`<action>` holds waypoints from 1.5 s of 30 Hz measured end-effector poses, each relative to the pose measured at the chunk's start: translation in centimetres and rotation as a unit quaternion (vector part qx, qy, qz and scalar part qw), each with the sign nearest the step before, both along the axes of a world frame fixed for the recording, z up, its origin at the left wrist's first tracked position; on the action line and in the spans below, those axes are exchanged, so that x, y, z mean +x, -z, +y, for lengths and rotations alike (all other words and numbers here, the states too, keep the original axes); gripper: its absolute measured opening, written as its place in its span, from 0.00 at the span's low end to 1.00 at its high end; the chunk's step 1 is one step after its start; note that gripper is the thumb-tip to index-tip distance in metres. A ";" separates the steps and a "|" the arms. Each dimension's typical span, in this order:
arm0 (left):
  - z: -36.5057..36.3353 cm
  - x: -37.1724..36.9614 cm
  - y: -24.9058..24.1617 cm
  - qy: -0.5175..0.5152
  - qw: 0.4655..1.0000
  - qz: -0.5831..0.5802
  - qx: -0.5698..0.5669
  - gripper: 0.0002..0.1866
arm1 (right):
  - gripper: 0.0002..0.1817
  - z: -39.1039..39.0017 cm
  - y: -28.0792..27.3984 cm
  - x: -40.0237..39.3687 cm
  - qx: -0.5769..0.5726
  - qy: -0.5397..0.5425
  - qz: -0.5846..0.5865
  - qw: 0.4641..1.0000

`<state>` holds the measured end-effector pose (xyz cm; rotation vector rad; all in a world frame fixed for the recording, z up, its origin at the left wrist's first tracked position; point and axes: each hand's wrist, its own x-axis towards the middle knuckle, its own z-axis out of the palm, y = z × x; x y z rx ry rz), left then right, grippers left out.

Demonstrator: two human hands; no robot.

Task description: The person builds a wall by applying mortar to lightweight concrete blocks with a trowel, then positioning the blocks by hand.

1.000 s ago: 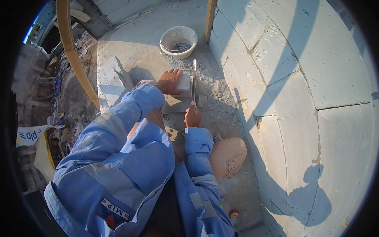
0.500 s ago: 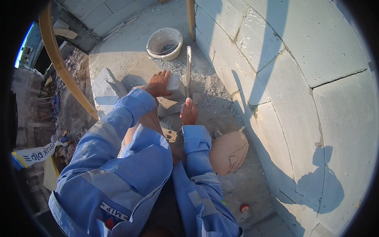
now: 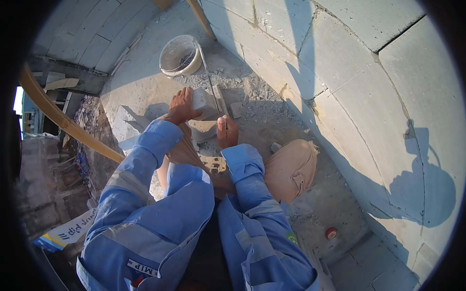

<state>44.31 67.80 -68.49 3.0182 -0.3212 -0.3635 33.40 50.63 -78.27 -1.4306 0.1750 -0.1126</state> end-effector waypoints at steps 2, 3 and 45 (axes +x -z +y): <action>-0.2 -0.3 0.0 -0.001 1.000 -0.001 0.006 0.50 | 0.35 0.4 2.5 -0.7 -0.102 -0.004 0.071 0.992; -0.3 -0.5 -0.2 0.001 1.000 -0.002 0.009 0.49 | 0.35 0.2 3.9 -0.9 -0.102 0.000 0.072 0.992; -0.3 -0.3 0.0 -0.001 1.000 -0.010 0.000 0.48 | 0.41 -0.6 3.9 -0.6 -0.172 -0.057 0.163 0.970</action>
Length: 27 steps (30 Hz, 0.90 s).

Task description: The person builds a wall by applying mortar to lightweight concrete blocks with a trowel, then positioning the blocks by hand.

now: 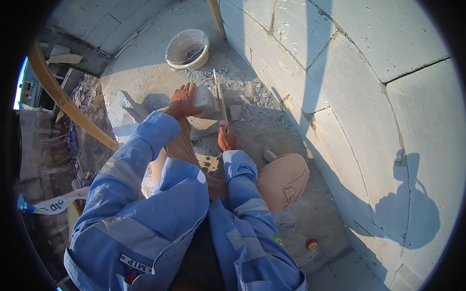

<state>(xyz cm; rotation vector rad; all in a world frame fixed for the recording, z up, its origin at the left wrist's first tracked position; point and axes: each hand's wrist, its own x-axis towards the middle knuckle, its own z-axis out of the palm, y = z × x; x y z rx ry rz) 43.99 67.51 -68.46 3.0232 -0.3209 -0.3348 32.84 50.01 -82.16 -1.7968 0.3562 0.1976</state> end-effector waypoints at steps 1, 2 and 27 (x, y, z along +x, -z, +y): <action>0.0 0.1 0.0 -0.004 1.000 -0.003 0.004 0.48 | 0.41 0.1 -1.4 0.0 0.061 0.025 -0.043 0.997; 0.0 0.1 0.0 -0.007 1.000 -0.006 0.008 0.48 | 0.41 0.3 -1.6 0.1 0.064 0.030 -0.041 0.997; -0.3 0.2 -0.4 -0.024 0.999 0.020 0.032 0.48 | 0.42 -0.2 2.3 -0.9 0.046 0.028 -0.050 0.997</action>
